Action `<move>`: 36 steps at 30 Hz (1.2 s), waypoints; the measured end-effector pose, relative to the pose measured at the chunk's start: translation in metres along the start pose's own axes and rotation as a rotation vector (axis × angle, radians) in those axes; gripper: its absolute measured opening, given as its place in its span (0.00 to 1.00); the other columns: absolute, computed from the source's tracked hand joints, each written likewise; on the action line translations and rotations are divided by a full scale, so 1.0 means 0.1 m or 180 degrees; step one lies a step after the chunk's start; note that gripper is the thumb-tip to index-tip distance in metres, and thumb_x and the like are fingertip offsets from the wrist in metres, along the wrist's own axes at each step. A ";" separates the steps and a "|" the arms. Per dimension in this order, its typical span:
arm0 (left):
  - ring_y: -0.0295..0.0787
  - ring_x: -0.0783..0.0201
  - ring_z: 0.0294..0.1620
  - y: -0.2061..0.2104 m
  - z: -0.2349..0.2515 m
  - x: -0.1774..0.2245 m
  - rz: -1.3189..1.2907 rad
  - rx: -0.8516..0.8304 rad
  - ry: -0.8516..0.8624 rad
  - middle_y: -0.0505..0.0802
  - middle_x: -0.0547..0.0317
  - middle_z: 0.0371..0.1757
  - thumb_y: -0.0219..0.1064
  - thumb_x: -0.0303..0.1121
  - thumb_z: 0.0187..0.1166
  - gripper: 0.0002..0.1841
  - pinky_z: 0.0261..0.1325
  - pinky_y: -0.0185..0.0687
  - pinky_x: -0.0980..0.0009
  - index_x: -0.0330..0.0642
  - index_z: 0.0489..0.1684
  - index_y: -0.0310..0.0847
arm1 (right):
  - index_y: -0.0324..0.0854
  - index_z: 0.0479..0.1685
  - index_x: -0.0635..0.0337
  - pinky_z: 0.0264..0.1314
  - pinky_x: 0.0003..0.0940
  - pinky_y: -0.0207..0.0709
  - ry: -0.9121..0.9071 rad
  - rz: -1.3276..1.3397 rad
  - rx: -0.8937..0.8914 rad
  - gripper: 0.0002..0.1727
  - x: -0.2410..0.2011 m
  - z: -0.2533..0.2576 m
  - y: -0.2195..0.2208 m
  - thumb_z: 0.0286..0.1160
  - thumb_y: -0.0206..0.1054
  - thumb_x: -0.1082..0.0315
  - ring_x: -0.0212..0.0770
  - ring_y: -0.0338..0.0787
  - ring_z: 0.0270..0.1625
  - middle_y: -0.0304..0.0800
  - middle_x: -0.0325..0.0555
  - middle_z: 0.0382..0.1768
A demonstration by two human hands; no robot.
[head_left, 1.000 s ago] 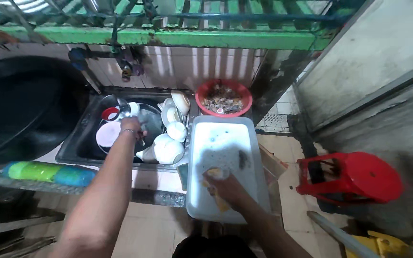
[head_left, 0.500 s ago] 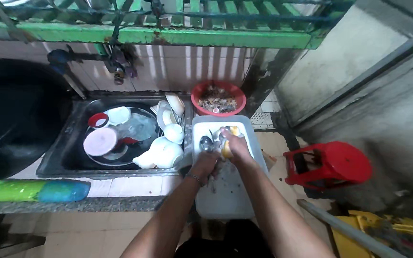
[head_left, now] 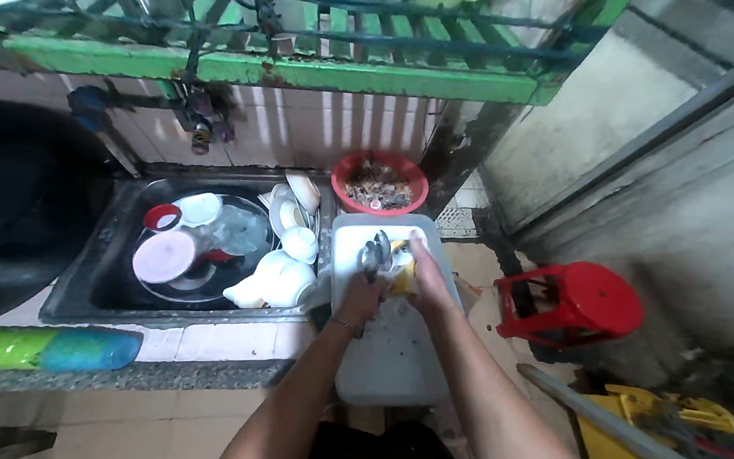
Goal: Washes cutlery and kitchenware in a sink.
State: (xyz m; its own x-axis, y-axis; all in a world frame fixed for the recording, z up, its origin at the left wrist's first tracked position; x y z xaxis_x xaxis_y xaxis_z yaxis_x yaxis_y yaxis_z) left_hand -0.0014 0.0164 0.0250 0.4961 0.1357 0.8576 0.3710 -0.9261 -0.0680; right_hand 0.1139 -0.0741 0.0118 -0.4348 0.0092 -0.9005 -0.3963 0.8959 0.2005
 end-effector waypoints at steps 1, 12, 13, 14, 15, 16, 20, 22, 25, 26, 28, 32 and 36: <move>0.76 0.62 0.25 -0.02 0.03 -0.02 0.0307 0.0036 0.0079 0.84 0.51 0.32 0.58 0.44 0.91 0.19 0.29 0.75 0.65 0.34 0.58 0.79 | 0.77 0.72 0.56 0.49 0.45 0.88 0.0138 -0.0227 0.0116 0.30 -0.08 0.02 -0.03 0.87 0.57 0.41 0.42 0.91 0.46 0.91 0.49 0.48; 0.74 0.64 0.20 0.11 -0.03 -0.05 0.0290 -0.0162 -0.0094 0.82 0.55 0.28 0.53 0.52 0.93 0.23 0.24 0.74 0.68 0.37 0.54 0.79 | 0.83 0.62 0.57 0.45 0.41 0.86 0.0048 -0.0515 0.0353 0.25 -0.16 0.04 -0.05 0.82 0.66 0.45 0.38 0.89 0.41 0.91 0.46 0.42; 0.72 0.68 0.18 0.16 -0.06 -0.07 0.0097 -0.0244 -0.0218 0.81 0.59 0.27 0.52 0.49 0.94 0.21 0.22 0.72 0.72 0.37 0.54 0.79 | 0.82 0.63 0.56 0.47 0.42 0.86 0.0021 -0.0593 0.0527 0.28 -0.21 0.10 -0.10 0.84 0.62 0.41 0.38 0.89 0.42 0.90 0.45 0.43; 0.70 0.69 0.16 0.20 -0.07 -0.10 -0.0083 -0.0223 -0.0319 0.79 0.61 0.25 0.53 0.47 0.94 0.19 0.21 0.71 0.74 0.38 0.53 0.79 | 0.81 0.66 0.57 0.50 0.46 0.86 0.0009 -0.0559 0.0701 0.32 -0.23 0.17 -0.13 0.84 0.59 0.37 0.40 0.89 0.44 0.90 0.48 0.45; 0.69 0.70 0.16 0.23 -0.08 -0.10 -0.0213 -0.0125 -0.0404 0.77 0.62 0.25 0.53 0.46 0.94 0.18 0.21 0.70 0.75 0.39 0.52 0.79 | 0.80 0.67 0.57 0.50 0.45 0.85 -0.0023 -0.0491 0.0797 0.33 -0.22 0.20 -0.10 0.85 0.57 0.36 0.40 0.89 0.44 0.89 0.48 0.45; 0.69 0.69 0.17 0.24 -0.08 -0.08 -0.0256 -0.0008 -0.0435 0.77 0.61 0.26 0.53 0.46 0.94 0.18 0.22 0.70 0.74 0.39 0.53 0.78 | 0.79 0.68 0.57 0.49 0.43 0.86 -0.0090 -0.0487 0.0788 0.31 -0.18 0.18 -0.04 0.86 0.57 0.38 0.39 0.89 0.43 0.89 0.47 0.45; 0.80 0.51 0.28 0.06 0.01 0.02 0.0656 0.0267 -0.0105 0.84 0.42 0.34 0.50 0.45 0.94 0.23 0.32 0.78 0.53 0.29 0.54 0.78 | 0.84 0.53 0.64 0.43 0.38 0.83 -0.0484 -0.1103 0.0249 0.18 0.06 -0.11 0.20 0.89 0.61 0.56 0.35 0.85 0.37 0.87 0.46 0.37; 0.87 0.40 0.40 -0.06 -0.07 0.07 0.1117 0.0358 0.0049 0.88 0.34 0.40 0.54 0.46 0.93 0.24 0.46 0.81 0.41 0.28 0.50 0.82 | 0.84 0.54 0.66 0.48 0.43 0.84 -0.0367 -0.1455 0.0043 0.16 0.04 -0.20 0.16 0.90 0.60 0.61 0.40 0.87 0.40 0.88 0.51 0.40; 0.80 0.53 0.29 -0.22 -0.12 0.11 0.0684 0.0741 0.0097 0.84 0.46 0.32 0.59 0.50 0.90 0.24 0.34 0.77 0.54 0.32 0.46 0.82 | 0.83 0.56 0.65 0.43 0.41 0.83 -0.0052 -0.2283 -0.0816 0.15 -0.19 -0.39 0.20 0.90 0.61 0.61 0.40 0.86 0.36 0.88 0.51 0.39; 0.78 0.61 0.25 -0.26 -0.07 0.14 0.0427 0.0793 0.0047 0.83 0.52 0.29 0.61 0.47 0.89 0.21 0.31 0.78 0.61 0.33 0.42 0.81 | 0.83 0.57 0.64 0.41 0.38 0.84 0.0025 -0.2486 -0.1133 0.14 -0.22 -0.45 0.25 0.90 0.61 0.61 0.38 0.85 0.34 0.87 0.49 0.38; 0.83 0.58 0.32 -0.36 0.01 0.16 0.0025 0.0886 0.0021 0.87 0.47 0.33 0.64 0.39 0.87 0.17 0.41 0.82 0.56 0.28 0.44 0.82 | 0.82 0.62 0.64 0.47 0.41 0.84 0.0095 -0.2587 -0.1342 0.17 -0.20 -0.56 0.39 0.89 0.63 0.59 0.41 0.87 0.40 0.88 0.52 0.43; 0.70 0.66 0.23 -0.71 0.01 0.23 -0.0689 0.1534 -0.0129 0.79 0.56 0.30 0.60 0.38 0.89 0.13 0.26 0.71 0.67 0.35 0.54 0.79 | 0.81 0.62 0.63 0.44 0.40 0.86 0.0171 -0.2318 -0.1532 0.20 0.00 -0.80 0.69 0.90 0.62 0.54 0.42 0.88 0.36 0.88 0.53 0.41; 0.69 0.70 0.18 -1.49 0.18 0.23 -0.0994 0.2271 -0.0056 0.80 0.57 0.35 0.58 0.43 0.91 0.16 0.19 0.70 0.72 0.38 0.60 0.76 | 0.80 0.68 0.61 0.61 0.46 0.84 0.0384 -0.2510 -0.1663 0.24 0.11 -1.03 0.77 0.86 0.64 0.50 0.46 0.91 0.52 0.90 0.55 0.52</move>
State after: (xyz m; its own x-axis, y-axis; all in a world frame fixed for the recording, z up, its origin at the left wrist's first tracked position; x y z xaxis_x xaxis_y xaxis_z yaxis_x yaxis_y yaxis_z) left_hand -0.0310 0.1636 0.0460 0.2958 0.3641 0.8831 0.9080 -0.3943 -0.1415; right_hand -0.0049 -0.0509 0.0567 0.0433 -0.5850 -0.8099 -0.9095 0.3124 -0.2742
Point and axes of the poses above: each hand's wrist, its own z-axis towards the middle knuckle, its own y-axis out of the palm, x = y × z, the point moved 2 cm from there along z, towards the middle knuckle
